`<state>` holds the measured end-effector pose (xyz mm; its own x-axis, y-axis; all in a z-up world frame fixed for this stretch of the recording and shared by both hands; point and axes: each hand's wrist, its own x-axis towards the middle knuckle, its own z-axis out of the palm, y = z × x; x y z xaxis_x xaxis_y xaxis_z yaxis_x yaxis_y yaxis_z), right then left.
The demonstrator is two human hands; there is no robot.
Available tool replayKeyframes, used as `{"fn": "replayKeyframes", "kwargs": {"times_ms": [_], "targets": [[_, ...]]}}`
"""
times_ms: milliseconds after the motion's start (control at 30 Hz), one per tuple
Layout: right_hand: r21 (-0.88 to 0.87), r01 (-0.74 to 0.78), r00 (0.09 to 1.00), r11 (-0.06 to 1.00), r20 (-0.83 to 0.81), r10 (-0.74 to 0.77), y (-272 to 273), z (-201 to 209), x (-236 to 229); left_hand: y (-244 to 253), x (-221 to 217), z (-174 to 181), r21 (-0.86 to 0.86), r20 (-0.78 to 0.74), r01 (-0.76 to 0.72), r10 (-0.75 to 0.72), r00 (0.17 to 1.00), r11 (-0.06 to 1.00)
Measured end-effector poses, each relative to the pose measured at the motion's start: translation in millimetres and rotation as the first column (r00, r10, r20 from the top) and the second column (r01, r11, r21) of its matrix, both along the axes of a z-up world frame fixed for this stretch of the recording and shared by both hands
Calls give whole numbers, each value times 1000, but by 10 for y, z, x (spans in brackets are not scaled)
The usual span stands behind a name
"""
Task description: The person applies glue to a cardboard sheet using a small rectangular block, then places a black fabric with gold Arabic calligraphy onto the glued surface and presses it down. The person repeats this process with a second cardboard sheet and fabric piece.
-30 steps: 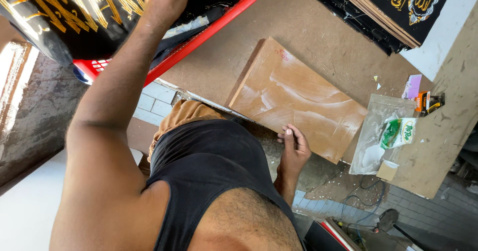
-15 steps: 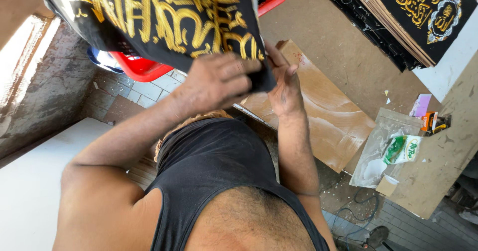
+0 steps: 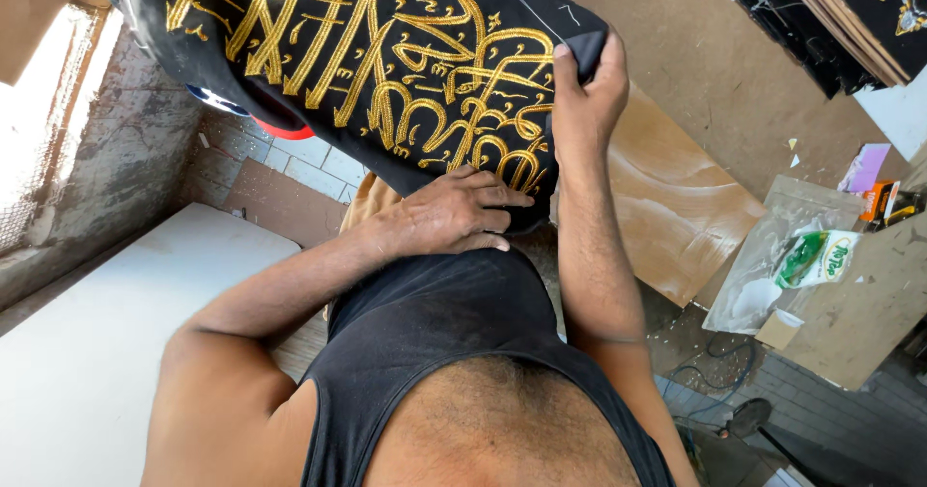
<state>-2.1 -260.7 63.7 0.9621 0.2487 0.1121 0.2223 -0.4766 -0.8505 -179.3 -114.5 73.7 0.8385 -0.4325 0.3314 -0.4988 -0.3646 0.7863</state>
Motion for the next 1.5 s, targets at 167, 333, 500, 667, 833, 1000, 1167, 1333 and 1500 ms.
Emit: {"fn": "replayKeyframes", "kwargs": {"times_ms": [167,333,500,667,833,1000,1167,1333,1500], "targets": [[175,46,986,984,149,-73,-281,428,-378,68,179,172,-147,25,64,-61,998,987],[-71,-106,822,992,555,127,-723,937,-821,322,538,457,-55,237,-290,294,926,955],[-279,130,655,951,744,129,-1437,1302,-1492,407,886,654,155,313,-279,220,924,948],[-42,360,155,932,988,-16,-2284,1546,-1891,-103,997,785,207,341,-180,102,934,962],[167,628,40,760,968,-246,-3056,1809,-2568,-697,862,842,336,170,43,-106,980,941],[224,801,178,555,796,-579,-3598,1570,-3162,-882,146,908,332,111,108,-152,982,937],[253,822,329,511,522,-787,-4107,1193,-3451,-937,-364,927,223,-115,-23,50,992,975],[312,754,483,578,334,-809,-4413,939,-3377,-924,-615,1047,-55,-285,-354,325,902,934],[491,575,588,654,308,-748,-4378,860,-3138,-879,-775,1036,-394,-389,-547,406,827,738]]}}
